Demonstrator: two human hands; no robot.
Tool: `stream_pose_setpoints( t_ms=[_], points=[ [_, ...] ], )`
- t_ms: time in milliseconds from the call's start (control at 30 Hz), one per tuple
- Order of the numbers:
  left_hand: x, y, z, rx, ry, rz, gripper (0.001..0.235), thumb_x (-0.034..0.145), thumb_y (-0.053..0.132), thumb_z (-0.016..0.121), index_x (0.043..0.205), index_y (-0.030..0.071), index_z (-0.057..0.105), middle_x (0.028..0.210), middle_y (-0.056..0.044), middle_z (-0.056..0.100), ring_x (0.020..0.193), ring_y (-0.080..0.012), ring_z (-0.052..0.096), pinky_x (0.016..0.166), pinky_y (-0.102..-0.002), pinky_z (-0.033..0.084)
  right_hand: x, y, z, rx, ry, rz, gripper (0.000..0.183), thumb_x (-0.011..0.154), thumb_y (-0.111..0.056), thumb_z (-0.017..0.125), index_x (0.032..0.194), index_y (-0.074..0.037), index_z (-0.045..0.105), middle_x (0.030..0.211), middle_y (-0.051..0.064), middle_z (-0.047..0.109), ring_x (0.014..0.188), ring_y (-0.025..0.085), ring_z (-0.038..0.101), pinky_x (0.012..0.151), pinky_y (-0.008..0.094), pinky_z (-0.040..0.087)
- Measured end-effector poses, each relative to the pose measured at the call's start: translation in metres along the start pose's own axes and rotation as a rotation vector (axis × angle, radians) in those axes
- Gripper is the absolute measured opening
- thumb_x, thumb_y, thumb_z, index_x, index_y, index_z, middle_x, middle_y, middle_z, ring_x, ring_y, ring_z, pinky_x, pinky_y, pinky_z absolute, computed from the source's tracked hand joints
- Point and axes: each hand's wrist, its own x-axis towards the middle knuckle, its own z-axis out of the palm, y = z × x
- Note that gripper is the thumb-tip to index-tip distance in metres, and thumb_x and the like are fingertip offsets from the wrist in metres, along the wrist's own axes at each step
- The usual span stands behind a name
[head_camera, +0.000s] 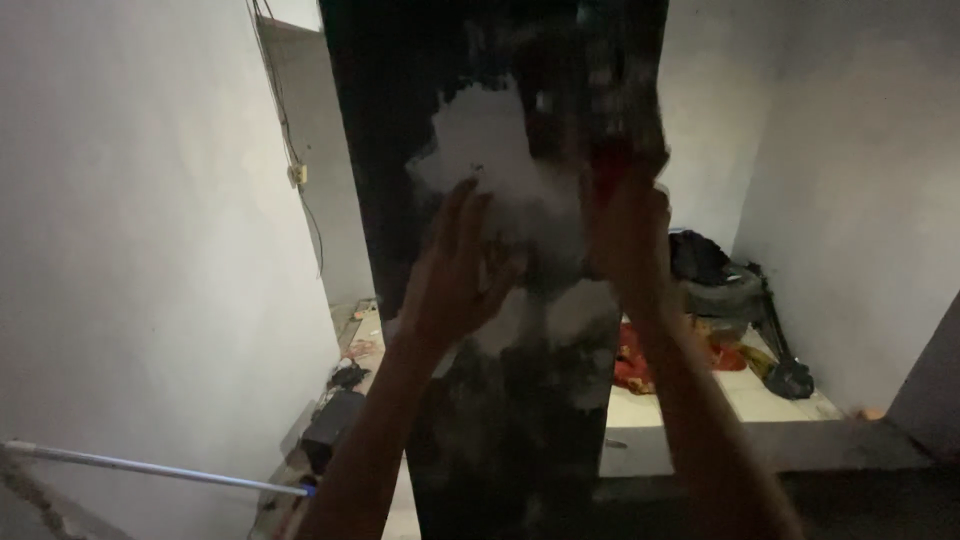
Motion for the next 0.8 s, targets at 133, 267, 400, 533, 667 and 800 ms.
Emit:
stream_pose_setpoints(
  t_ms=[133, 267, 400, 533, 667, 800],
  points=[
    [-0.012, 0.003, -0.001, -0.139, -0.113, -0.126, 0.079, 0.098, 0.042, 0.068, 0.154, -0.001, 0.034, 0.167, -0.029, 0.027, 0.133, -0.0453, 0.054, 0.101, -0.050, 0.055, -0.083, 0.017, 0.006, 0.044, -0.079, 0.117, 0.074, 0.109, -0.039, 0.066, 0.143, 0.009, 0.021, 0.085, 0.031, 0.069, 0.073, 0.046, 0.073, 0.051, 0.047, 0.059],
    [-0.017, -0.001, 0.003, 0.064, -0.043, -0.006, 0.081, 0.098, 0.045, 0.071, 0.155, -0.002, 0.037, 0.162, -0.026, 0.033, 0.144, -0.0487, 0.043, 0.113, -0.056, 0.049, -0.117, 0.028, 0.004, 0.046, -0.114, 0.166, 0.074, 0.108, -0.039, 0.065, 0.143, 0.009, 0.021, 0.085, 0.032, 0.069, 0.073, 0.046, 0.073, 0.052, 0.048, 0.059],
    [-0.020, 0.005, 0.010, -0.017, -0.067, -0.064, 0.084, 0.097, 0.047, 0.070, 0.156, -0.003, 0.036, 0.164, -0.027, 0.030, 0.145, -0.0501, 0.036, 0.112, -0.057, 0.046, -0.119, 0.030, 0.006, 0.056, -0.124, 0.178, 0.074, 0.107, -0.039, 0.065, 0.143, 0.009, 0.020, 0.086, 0.032, 0.069, 0.074, 0.046, 0.073, 0.053, 0.048, 0.060],
    [-0.005, 0.001, 0.016, -0.041, -0.037, 0.003, 0.081, 0.099, 0.046, 0.069, 0.156, 0.000, 0.034, 0.167, -0.024, 0.026, 0.153, -0.0484, 0.032, 0.112, -0.055, 0.047, -0.087, 0.025, 0.007, 0.048, -0.091, 0.155, 0.074, 0.107, -0.039, 0.064, 0.143, 0.009, 0.020, 0.086, 0.032, 0.070, 0.074, 0.046, 0.073, 0.054, 0.048, 0.060],
    [0.009, 0.003, 0.020, 0.106, 0.036, 0.114, 0.081, 0.099, 0.043, 0.071, 0.158, 0.002, 0.034, 0.168, -0.021, 0.026, 0.154, -0.0449, 0.032, 0.118, -0.060, 0.044, -0.036, 0.015, -0.002, 0.022, -0.063, 0.134, 0.075, 0.106, -0.039, 0.064, 0.143, 0.008, 0.019, 0.086, 0.032, 0.070, 0.074, 0.047, 0.073, 0.054, 0.048, 0.060],
    [0.009, 0.012, 0.024, -0.040, -0.037, 0.006, 0.077, 0.100, 0.043, 0.069, 0.155, 0.002, 0.034, 0.165, -0.025, 0.026, 0.152, -0.0490, 0.032, 0.110, -0.055, 0.049, -0.007, 0.010, -0.016, -0.007, -0.054, 0.127, 0.075, 0.105, -0.039, 0.063, 0.144, 0.008, 0.019, 0.087, 0.032, 0.070, 0.074, 0.047, 0.073, 0.055, 0.049, 0.061]
  ],
)
